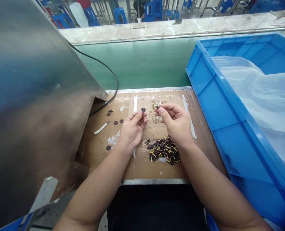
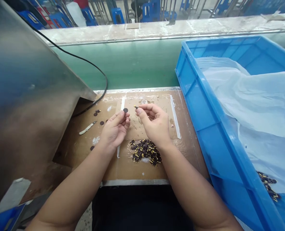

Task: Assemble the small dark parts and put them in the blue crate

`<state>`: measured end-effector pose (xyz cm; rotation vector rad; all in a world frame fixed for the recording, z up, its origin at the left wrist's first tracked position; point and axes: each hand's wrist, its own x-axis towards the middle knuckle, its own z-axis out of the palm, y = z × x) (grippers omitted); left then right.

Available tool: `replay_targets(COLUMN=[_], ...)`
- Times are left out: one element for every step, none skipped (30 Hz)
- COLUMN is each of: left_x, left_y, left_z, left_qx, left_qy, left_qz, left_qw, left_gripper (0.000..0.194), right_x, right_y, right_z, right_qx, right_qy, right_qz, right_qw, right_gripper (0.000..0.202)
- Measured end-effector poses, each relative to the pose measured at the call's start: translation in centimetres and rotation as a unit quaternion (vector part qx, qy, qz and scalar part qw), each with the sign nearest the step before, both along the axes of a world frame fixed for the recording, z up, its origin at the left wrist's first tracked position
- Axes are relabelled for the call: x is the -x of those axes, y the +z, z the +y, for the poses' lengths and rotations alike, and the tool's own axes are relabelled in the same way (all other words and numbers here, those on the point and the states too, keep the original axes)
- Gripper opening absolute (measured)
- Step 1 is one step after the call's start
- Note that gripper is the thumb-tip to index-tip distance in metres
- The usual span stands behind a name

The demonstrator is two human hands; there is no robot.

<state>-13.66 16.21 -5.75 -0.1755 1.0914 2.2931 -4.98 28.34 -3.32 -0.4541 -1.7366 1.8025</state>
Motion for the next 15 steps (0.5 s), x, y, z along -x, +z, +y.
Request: replay_targets(left_x=[0.1, 0.2, 0.4, 0.5, 0.7, 0.8, 0.9, 0.8, 0.6, 0.2, -0.5, -1.6, -3.0, -4.6, -6.4], left_y=[0.1, 0.2, 0.5, 1.0, 1.4, 1.8, 2.2, 2.4, 2.5, 2.4, 2.2, 2.0, 1.7, 1.4, 1.4], left_z=[-0.1, -0.3, -0.6, -1.1, -1.7, -2.3, -3.0, -3.6, -4.3, -4.9, -5.6, -6.4, -7.3, -8.4, -9.7], left_qx=[0.005, 0.008, 0.007, 0.005, 0.002, 0.0, 0.002, 0.007, 0.016, 0.025, 0.035, 0.043, 0.054, 0.066, 0.086], left_qy=[0.011, 0.02, 0.027, 0.033, 0.041, 0.053, 0.071, 0.098, 0.129, 0.163, 0.193, 0.214, 0.221, 0.214, 0.193], left_qz=[-0.005, -0.006, -0.002, 0.006, 0.015, 0.018, 0.013, 0.0, -0.016, -0.03, -0.035, -0.031, -0.018, 0.004, 0.021], left_qw=[1.0, 1.0, 1.0, 0.999, 0.999, 0.998, 0.997, 0.995, 0.991, 0.986, 0.98, 0.975, 0.974, 0.975, 0.977], left_gripper=[0.013, 0.013, 0.012, 0.013, 0.013, 0.012, 0.01, 0.007, 0.004, 0.003, 0.004, 0.006, 0.01, 0.016, 0.023], right_x=[0.0, 0.0, 0.1, 0.1, 0.1, 0.1, 0.1, 0.0, 0.0, -0.1, -0.1, -0.2, -0.2, -0.2, -0.2], right_y=[-0.1, -0.1, -0.2, -0.3, -0.4, -0.4, -0.4, -0.4, -0.4, -0.3, -0.3, -0.2, -0.2, -0.2, -0.3], right_z=[0.1, 0.1, 0.2, 0.3, 0.4, 0.5, 0.5, 0.6, 0.6, 0.6, 0.6, 0.6, 0.6, 0.6, 0.6], right_qx=[0.001, -0.001, -0.004, -0.007, -0.01, -0.012, -0.013, -0.013, -0.014, -0.016, -0.019, -0.022, -0.026, -0.03, -0.035], right_qy=[-0.005, -0.009, -0.014, -0.019, -0.022, -0.025, -0.027, -0.029, -0.03, -0.031, -0.034, -0.038, -0.043, -0.048, -0.054], right_qz=[0.003, 0.006, 0.01, 0.011, 0.012, 0.012, 0.012, 0.012, 0.013, 0.016, 0.019, 0.021, 0.022, 0.023, 0.023], right_qw=[1.0, 1.0, 1.0, 1.0, 1.0, 1.0, 0.999, 0.999, 0.999, 0.999, 0.999, 0.999, 0.998, 0.998, 0.998], right_gripper=[0.021, 0.021, 0.021, 0.021, 0.022, 0.023, 0.024, 0.024, 0.025, 0.025, 0.025, 0.024, 0.024, 0.023, 0.023])
